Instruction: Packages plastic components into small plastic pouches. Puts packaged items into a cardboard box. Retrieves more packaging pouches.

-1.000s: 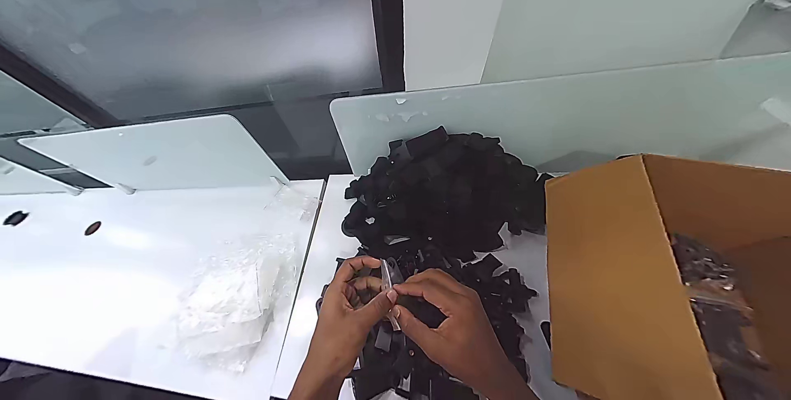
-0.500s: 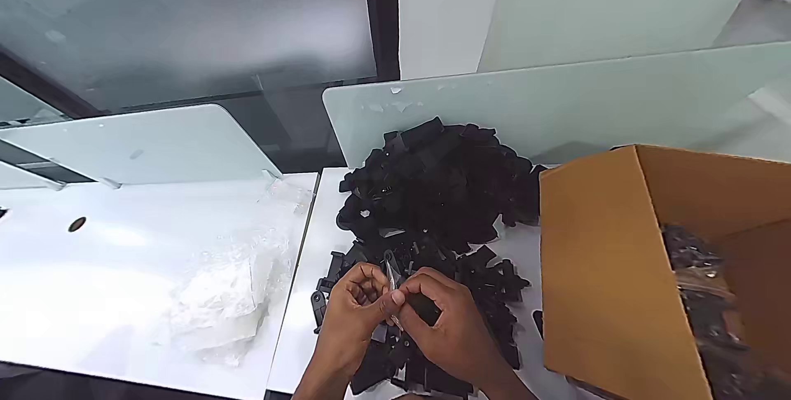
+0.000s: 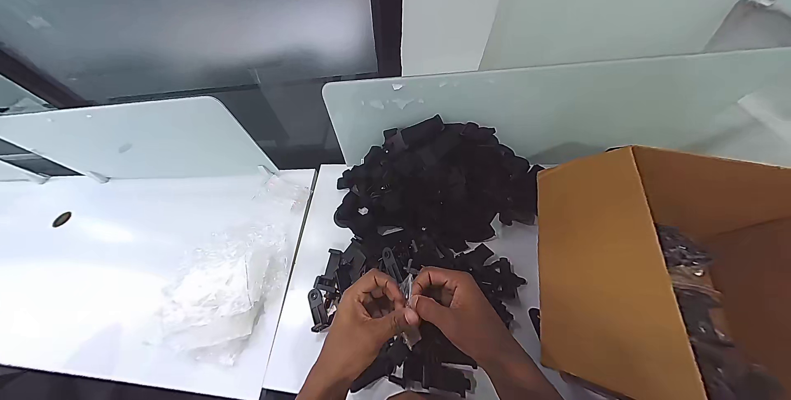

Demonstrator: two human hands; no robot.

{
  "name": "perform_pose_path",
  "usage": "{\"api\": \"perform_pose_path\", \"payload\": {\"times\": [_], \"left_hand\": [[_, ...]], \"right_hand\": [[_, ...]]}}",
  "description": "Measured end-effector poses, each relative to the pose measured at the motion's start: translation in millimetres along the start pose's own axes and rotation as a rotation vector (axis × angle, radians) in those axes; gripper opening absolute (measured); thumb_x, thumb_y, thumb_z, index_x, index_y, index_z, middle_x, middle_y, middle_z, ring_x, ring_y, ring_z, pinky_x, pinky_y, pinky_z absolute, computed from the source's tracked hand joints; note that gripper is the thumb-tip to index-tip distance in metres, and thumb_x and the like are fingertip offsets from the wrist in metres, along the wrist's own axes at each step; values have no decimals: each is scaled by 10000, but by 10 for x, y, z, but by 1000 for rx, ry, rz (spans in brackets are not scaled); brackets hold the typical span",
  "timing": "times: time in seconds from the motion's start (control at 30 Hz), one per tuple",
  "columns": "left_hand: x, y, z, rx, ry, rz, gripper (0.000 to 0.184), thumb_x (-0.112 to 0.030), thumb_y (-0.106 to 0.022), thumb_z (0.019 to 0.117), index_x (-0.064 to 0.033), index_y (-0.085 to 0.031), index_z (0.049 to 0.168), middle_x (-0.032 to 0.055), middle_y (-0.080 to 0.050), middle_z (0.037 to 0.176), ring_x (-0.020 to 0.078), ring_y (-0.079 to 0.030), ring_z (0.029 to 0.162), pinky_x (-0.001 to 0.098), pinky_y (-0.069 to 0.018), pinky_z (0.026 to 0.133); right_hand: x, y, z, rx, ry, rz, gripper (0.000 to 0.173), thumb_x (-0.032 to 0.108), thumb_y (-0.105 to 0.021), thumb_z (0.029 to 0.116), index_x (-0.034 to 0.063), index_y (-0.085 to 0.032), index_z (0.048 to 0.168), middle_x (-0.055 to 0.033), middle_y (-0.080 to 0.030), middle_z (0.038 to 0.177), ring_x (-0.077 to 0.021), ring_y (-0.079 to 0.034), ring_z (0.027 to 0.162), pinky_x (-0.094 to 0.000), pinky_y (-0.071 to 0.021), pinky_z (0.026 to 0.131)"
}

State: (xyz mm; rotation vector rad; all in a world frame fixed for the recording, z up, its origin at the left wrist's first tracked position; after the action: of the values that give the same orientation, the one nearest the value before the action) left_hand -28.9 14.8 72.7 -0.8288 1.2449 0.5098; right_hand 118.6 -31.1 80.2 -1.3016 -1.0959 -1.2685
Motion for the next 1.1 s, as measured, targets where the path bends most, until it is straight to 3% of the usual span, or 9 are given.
{"api": "perform_pose_path", "payload": {"times": [0.17, 0.33, 0.57, 0.67, 0.83, 0.97, 1.1], "left_hand": [[58, -47, 8, 8, 106, -126, 200, -27, -688, 932, -101, -605, 1098, -13, -657, 918, 57, -640, 761, 222, -559, 669], [42, -75, 35, -27, 112, -113, 220, 19, -601, 921, -103, -593, 1105, -28, -634, 889, 59, -627, 783, 229, -547, 700], [15, -86, 94, -95, 91, -109, 224, 47, -505, 914, -92, -600, 1062, -34, -623, 860, 40, -601, 719, 201, -520, 636], [15, -96, 132, -119, 62, -56, 222, 62, -536, 924, -72, -593, 1092, -20, -641, 862, 51, -621, 723, 213, -542, 646], [-23, -133, 186, -148, 0, 64, 241, 55, -546, 913, -45, -582, 1130, -23, -633, 832, 37, -598, 681, 187, -507, 596], [-141, -116, 201, -188, -56, 393, 109, -73, -661, 924, -36, -676, 1025, -9, -690, 785, 57, -642, 615, 211, -554, 542], [-185, -51, 288, -93, 22, 442, 118, -150, -658, 977, -45, -701, 1014, 4, -710, 840, 70, -671, 663, 220, -585, 602]], "right_hand": [[-40, 9, -13, -50, -13, -106, 78, 195, -697, 852, 164, -656, 793, 103, -604, 694, 35, -571, 621, -136, -473, 553], [-5, 36, -10, -24, 6, -190, 64, 197, -668, 865, 154, -674, 817, 93, -624, 731, 38, -582, 646, -139, -485, 569], [4, 50, 39, -13, 49, -194, 83, 187, -642, 891, 140, -675, 830, 84, -621, 771, 41, -573, 664, -133, -479, 582], [-12, 81, 59, -42, 54, -219, 83, 202, -635, 887, 148, -674, 838, 85, -619, 765, 38, -563, 652, -138, -464, 564], [9, 122, 62, -82, 66, -225, 80, 196, -633, 888, 143, -677, 848, 83, -620, 780, 39, -553, 644, -134, -459, 560], [66, 183, 46, -129, 124, -266, 104, 205, -638, 923, 121, -698, 913, 48, -665, 880, 20, -621, 756, -143, -529, 652], [140, 190, 54, -96, 205, -369, 144, 231, -641, 958, 106, -709, 941, 25, -671, 946, 11, -629, 866, -142, -534, 757]]}}
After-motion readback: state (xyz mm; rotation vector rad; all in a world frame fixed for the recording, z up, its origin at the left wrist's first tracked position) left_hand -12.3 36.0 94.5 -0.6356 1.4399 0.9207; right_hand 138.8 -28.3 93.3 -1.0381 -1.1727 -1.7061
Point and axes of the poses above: each hand's wrist, its own z-axis towards the middle knuckle, its own y-axis out of the back of the hand, x = y × z, the point moved 6 cm from there along z, towards the middle knuckle
